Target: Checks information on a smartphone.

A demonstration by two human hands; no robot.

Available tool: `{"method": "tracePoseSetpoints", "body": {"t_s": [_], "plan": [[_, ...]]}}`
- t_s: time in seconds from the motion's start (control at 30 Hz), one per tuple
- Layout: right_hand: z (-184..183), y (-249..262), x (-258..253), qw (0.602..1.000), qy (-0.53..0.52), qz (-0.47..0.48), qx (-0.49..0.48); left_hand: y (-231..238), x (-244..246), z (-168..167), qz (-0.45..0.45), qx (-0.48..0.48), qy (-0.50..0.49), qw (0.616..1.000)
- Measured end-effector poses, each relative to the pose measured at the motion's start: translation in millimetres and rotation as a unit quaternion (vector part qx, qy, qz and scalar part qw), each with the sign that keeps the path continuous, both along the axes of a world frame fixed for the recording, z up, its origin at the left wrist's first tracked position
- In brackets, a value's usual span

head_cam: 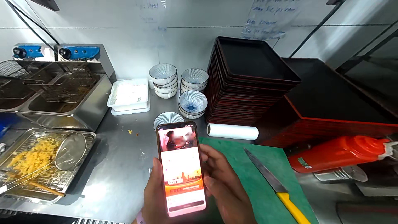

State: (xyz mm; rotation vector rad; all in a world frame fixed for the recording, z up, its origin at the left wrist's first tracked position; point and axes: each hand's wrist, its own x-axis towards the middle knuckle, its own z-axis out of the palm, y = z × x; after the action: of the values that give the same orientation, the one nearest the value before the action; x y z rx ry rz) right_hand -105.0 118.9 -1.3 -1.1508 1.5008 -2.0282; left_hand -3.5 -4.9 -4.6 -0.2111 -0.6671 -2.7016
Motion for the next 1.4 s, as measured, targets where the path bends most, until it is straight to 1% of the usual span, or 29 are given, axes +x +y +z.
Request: {"method": "tracePoseSetpoints", "body": {"t_s": [0.17, 0.33, 0.47, 0.6, 0.67, 0.7, 0.8, 0.97, 1.07, 1.17, 1.3, 1.4], "plan": [[5.0, -3.1, -4.9, 1.0, 0.001, -0.007, 0.012, 0.8, 2.5, 0.2, 0.004, -0.01, -0.018, 1.0], [24.6, -8.5, -17.4, 0.998, -0.068, 0.006, 0.016, 4.1, 7.3, -1.6, -0.013, -0.032, -0.041, 0.999], [33.5, -12.0, -26.8, 0.999, -0.039, 0.016, 0.015, 5.0, 6.0, -2.8, -0.048, -0.039, -0.029, 0.998], [32.3, -13.2, -28.8, 0.998, -0.04, 0.037, -0.008, 5.0, 5.8, -2.5, -0.024, -0.037, -0.022, 0.999], [29.6, -11.0, -28.6, 0.998, -0.047, 0.042, 0.002, 3.9, 4.3, -2.8, -0.015, -0.029, -0.02, 0.999], [27.8, -11.4, -27.0, 0.998, -0.059, 0.034, 0.004, 3.1, 3.2, -3.1, -0.011, -0.025, -0.019, 0.999], [23.2, -8.0, -24.2, 0.994, -0.093, 0.056, 0.005, 1.4, 1.6, -4.2, -0.019, -0.01, -0.017, 1.0], [14.1, -2.9, -19.7, 0.998, -0.037, 0.051, 0.022, -1.3, 1.2, -6.5, -0.012, -0.005, -0.008, 1.0], [11.7, -1.6, -17.5, 0.999, -0.023, 0.043, 0.022, -1.3, 0.4, -7.2, -0.019, -0.007, -0.003, 1.0], [10.6, -2.4, -14.8, 1.0, 0.018, 0.013, 0.019, -0.7, 0.3, -5.9, -0.026, 0.0, 0.011, 1.0], [9.0, -2.3, -9.9, 0.996, 0.085, -0.026, 0.007, 0.4, 0.7, -1.3, -0.01, -0.007, 0.006, 1.0], [9.4, -0.3, -4.1, 0.994, 0.098, -0.057, 0.001, 0.3, 0.0, 1.7, 0.002, -0.021, 0.009, 1.0]]}}
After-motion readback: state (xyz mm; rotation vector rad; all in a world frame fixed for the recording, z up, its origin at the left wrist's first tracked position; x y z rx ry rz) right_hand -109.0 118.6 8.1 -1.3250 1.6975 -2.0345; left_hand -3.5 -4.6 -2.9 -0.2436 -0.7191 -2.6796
